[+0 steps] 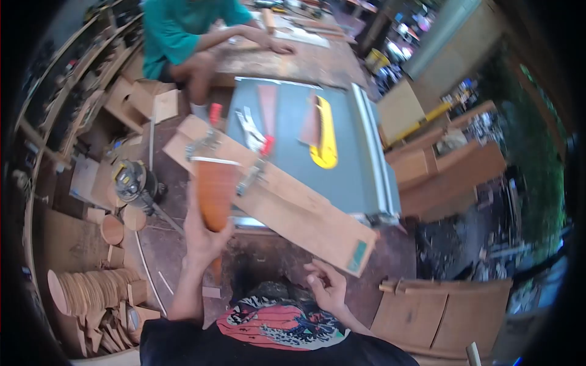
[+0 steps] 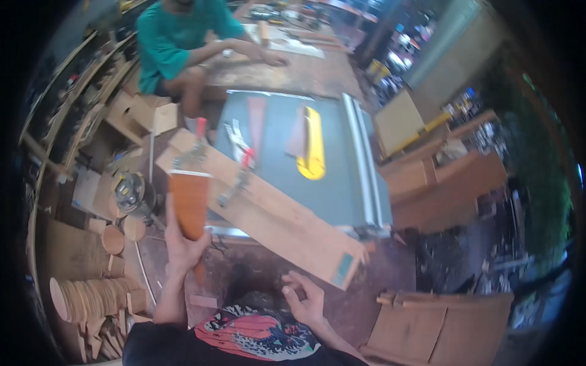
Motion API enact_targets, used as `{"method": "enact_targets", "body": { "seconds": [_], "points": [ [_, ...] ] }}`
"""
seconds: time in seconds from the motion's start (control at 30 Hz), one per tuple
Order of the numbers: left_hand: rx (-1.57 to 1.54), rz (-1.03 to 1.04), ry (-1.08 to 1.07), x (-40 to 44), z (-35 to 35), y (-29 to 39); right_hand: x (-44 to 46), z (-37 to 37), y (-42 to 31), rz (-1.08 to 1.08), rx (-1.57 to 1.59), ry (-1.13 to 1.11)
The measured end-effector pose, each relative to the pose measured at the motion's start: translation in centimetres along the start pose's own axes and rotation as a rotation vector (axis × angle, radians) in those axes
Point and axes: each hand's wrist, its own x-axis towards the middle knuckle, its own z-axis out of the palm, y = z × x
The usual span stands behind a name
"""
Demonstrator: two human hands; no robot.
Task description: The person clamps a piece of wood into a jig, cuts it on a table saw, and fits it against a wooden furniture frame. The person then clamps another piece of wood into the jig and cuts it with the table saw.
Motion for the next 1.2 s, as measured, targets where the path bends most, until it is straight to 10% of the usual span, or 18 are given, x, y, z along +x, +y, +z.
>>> {"method": "enact_targets", "body": {
  "seconds": [0.17, 0.33, 0.4, 0.63, 0.77, 1.2],
  "points": [
    [-0.032, 0.256, -0.725, -6.7, 14.8, 12.7, -6.3, -10.4, 2.8, 0.036, 0.248, 0.128],
    [-0.518, 0.251, -0.556, -17.6, 34.1, 25.0, -13.5, -23.4, 6.5, 0.082, 0.357, 0.111],
    [-0.824, -0.305, -0.695, -21.9, 39.7, 30.4, -16.5, -29.3, 6.6, 0.119, 0.249, 0.162],
    [-1.410, -0.775, -0.874, -28.6, 53.0, 36.2, -20.6, -45.0, 8.5, 0.275, 0.943, 0.345],
    [-1.391, -0.892, -0.969, -27.4, 59.7, 34.4, -18.4, -49.4, 11.5, 0.236, 1.693, 0.073],
    [-0.571, -0.448, -0.243, -5.8, 79.0, 35.8, 0.3, -67.0, 22.0, 0.787, 0.474, 0.124]
  ]
}}
